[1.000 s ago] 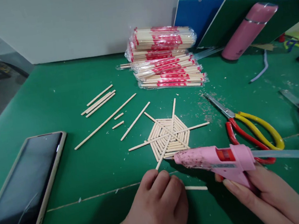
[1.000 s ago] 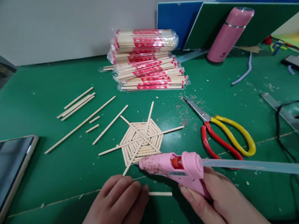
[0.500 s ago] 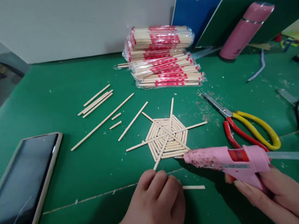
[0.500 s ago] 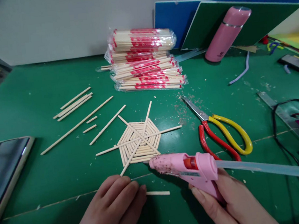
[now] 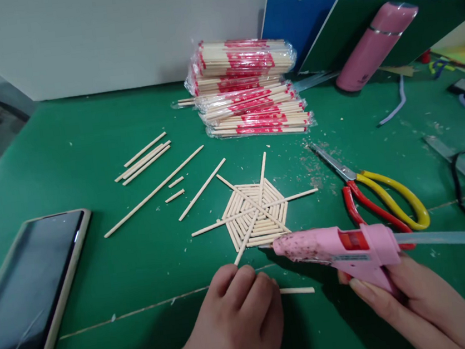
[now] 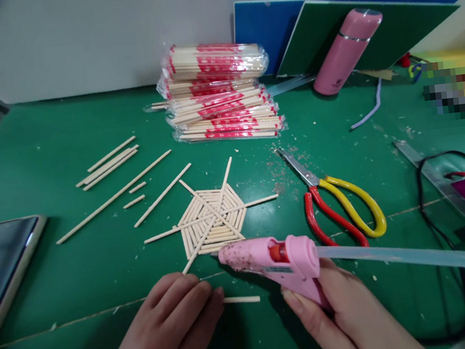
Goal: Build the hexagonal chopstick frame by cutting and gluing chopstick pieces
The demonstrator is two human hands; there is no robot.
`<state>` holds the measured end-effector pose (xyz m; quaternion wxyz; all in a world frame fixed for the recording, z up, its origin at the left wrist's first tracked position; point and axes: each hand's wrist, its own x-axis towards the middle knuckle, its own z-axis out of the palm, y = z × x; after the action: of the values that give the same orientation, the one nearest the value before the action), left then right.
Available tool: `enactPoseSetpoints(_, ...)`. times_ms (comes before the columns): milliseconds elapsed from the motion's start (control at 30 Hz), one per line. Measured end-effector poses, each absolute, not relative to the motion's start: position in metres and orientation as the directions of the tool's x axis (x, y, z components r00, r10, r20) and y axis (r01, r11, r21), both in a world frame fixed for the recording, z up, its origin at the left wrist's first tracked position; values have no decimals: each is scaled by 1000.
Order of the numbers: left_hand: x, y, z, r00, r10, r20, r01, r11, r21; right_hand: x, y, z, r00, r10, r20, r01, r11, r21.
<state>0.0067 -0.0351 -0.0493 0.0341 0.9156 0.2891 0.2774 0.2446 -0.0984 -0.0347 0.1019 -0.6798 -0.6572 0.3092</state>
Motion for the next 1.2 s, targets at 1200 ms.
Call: enactPoseSetpoints(1200,8,-35,-52,659,523,542,520,-836,175,262,-117,-30,140,944,-300,805,-285,-521)
